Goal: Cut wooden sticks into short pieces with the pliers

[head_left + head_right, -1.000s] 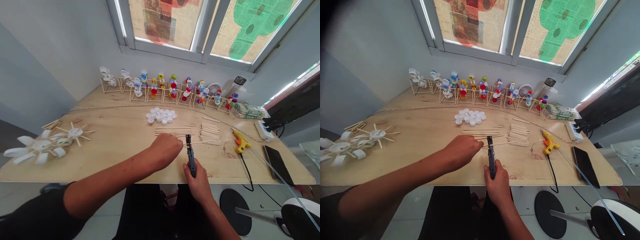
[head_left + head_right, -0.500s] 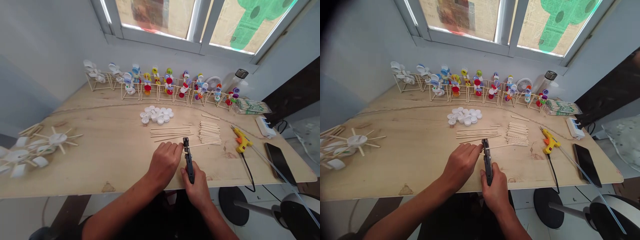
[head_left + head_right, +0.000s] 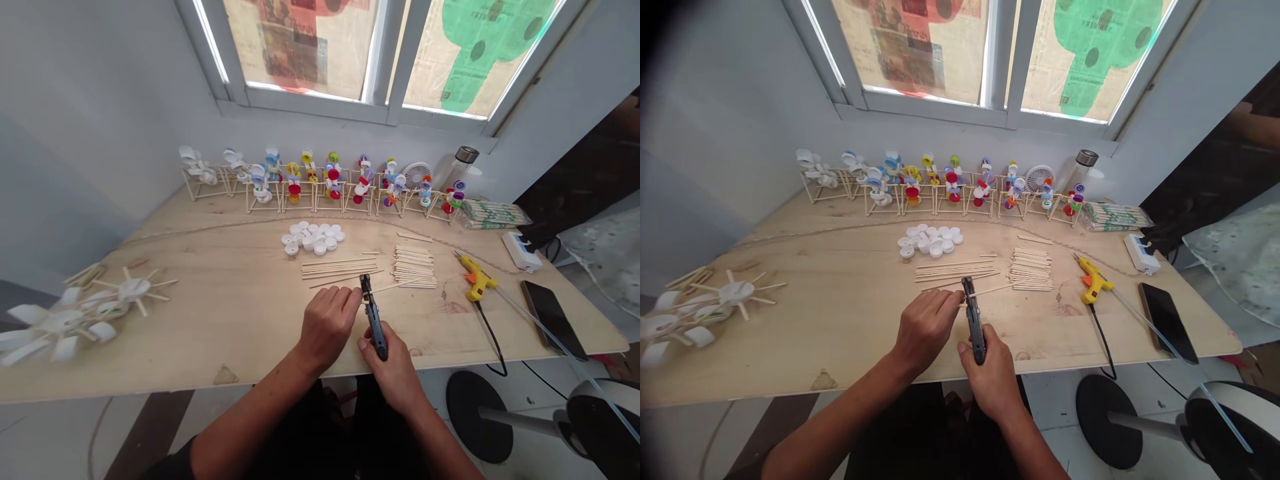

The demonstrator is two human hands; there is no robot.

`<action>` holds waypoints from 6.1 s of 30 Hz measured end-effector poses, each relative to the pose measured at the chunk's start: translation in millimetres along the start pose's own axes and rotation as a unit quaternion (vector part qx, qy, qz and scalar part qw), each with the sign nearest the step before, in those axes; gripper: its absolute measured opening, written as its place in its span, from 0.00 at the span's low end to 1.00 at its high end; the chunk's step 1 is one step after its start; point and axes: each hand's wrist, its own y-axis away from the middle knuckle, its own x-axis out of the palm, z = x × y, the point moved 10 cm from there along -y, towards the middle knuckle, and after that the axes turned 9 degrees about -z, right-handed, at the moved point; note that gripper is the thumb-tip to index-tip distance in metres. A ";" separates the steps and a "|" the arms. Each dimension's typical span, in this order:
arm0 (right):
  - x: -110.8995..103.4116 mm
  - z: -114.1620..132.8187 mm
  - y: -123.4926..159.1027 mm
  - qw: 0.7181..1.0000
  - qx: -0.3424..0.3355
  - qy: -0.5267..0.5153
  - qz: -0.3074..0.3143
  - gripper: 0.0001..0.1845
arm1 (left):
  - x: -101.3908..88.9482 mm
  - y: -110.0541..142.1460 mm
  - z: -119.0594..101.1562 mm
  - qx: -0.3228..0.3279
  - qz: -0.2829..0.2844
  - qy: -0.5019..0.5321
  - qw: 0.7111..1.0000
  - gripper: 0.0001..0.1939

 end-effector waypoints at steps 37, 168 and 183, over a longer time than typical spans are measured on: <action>-6.7 22.1 25.0 0.997 -0.035 0.073 0.012 0.08 | -36.8 15.2 -0.2 0.031 -0.020 0.013 0.999 0.08; 13.0 22.1 24.8 0.987 -0.067 0.133 0.053 0.06 | -11.9 27.5 32.4 -0.117 0.179 0.333 0.918 0.11; 18.3 19.4 22.4 0.982 -0.050 0.172 0.052 0.08 | -17.8 32.2 26.9 -0.057 0.095 0.089 0.990 0.12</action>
